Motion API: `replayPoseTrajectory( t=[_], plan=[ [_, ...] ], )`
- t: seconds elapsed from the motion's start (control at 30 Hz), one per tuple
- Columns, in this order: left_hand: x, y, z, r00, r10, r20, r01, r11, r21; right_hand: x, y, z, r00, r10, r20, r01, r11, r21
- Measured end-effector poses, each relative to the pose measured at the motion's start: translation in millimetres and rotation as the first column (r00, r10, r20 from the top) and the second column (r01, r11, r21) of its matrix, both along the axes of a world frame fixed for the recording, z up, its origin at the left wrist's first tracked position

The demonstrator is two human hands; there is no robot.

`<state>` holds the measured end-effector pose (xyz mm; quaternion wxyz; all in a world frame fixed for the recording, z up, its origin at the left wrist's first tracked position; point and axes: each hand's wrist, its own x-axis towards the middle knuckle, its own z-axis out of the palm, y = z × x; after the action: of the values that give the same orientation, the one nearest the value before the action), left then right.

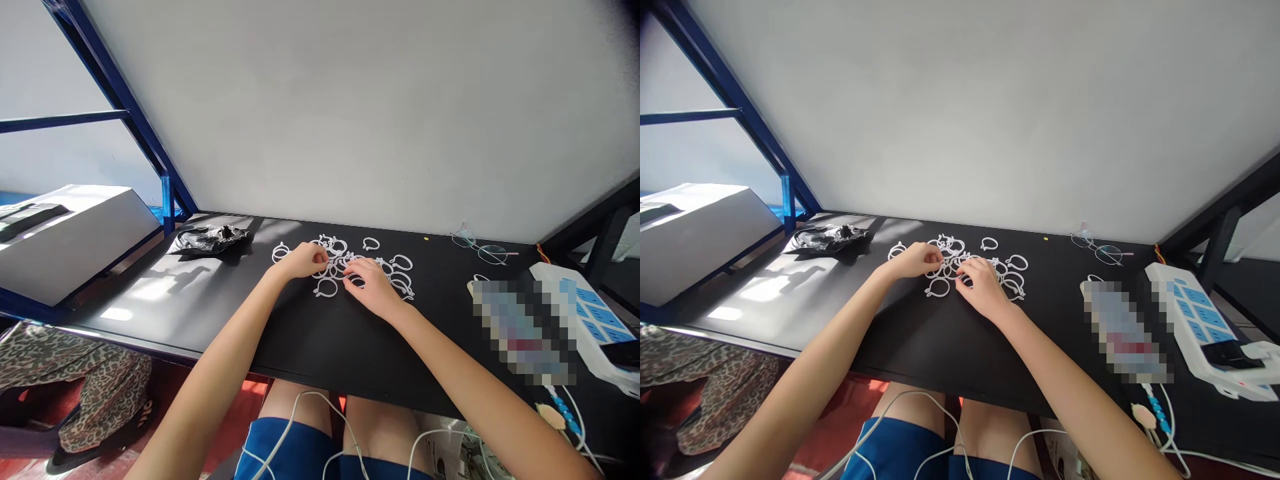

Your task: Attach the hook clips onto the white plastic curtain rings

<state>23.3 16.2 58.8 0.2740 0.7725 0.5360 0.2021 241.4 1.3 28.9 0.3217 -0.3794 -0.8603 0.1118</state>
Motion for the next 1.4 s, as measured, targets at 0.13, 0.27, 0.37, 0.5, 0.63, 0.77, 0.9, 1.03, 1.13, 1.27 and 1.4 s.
replayPoseTrajectory(
  t=[0.13,0.27,0.37,0.5,0.63,0.77,0.9,1.03,1.13,1.27,1.4],
  plan=[
    [0.3,0.0,1.6,0.999,0.019,0.048,-0.022,0.998,0.064,-0.3,-0.4,0.5,1.000,-0.020,0.008,0.020,1.000,0.013],
    [0.0,-1.3,5.6,0.993,0.069,0.094,-0.082,0.985,0.154,-0.8,-0.7,-0.1,0.999,-0.030,-0.014,0.030,0.999,0.021],
    [1.4,-2.3,7.7,0.985,0.083,0.152,-0.110,0.978,0.177,-1.8,-0.2,-1.1,0.999,-0.026,-0.038,0.027,0.999,0.026],
    [7.6,-4.0,8.0,0.974,0.055,0.218,-0.104,0.970,0.218,-3.0,0.0,0.2,0.991,-0.010,-0.133,0.018,0.998,0.059],
    [18.5,-8.5,8.7,0.961,-0.006,0.276,-0.066,0.966,0.250,-3.6,-1.9,5.3,0.977,0.022,-0.211,-0.006,0.997,0.074],
    [27.9,-12.7,9.5,0.940,-0.011,0.340,-0.067,0.974,0.217,-3.8,-4.7,10.0,0.970,0.036,-0.239,-0.020,0.997,0.068],
    [33.0,-13.5,7.6,0.892,-0.072,0.446,0.015,0.991,0.130,-3.3,-7.5,13.6,0.970,0.054,-0.238,-0.048,0.998,0.030],
    [34.9,-14.7,8.1,0.845,-0.073,0.529,0.049,0.997,0.060,-2.6,-9.4,16.0,0.971,0.047,-0.233,-0.046,0.999,0.011],
    [34.7,-17.2,12.0,0.816,-0.050,0.576,0.075,0.997,-0.020,-2.7,-8.9,15.5,0.967,0.046,-0.252,-0.039,0.999,0.035],
    [32.8,-19.5,17.0,0.797,-0.037,0.603,0.118,0.988,-0.095,-3.0,-8.0,14.6,0.966,0.029,-0.258,-0.018,0.999,0.046],
    [30.2,-18.3,17.5,0.775,-0.060,0.629,0.176,0.976,-0.124,-2.7,-8.8,14.9,0.959,-0.009,-0.285,0.021,0.999,0.040]
  ],
)
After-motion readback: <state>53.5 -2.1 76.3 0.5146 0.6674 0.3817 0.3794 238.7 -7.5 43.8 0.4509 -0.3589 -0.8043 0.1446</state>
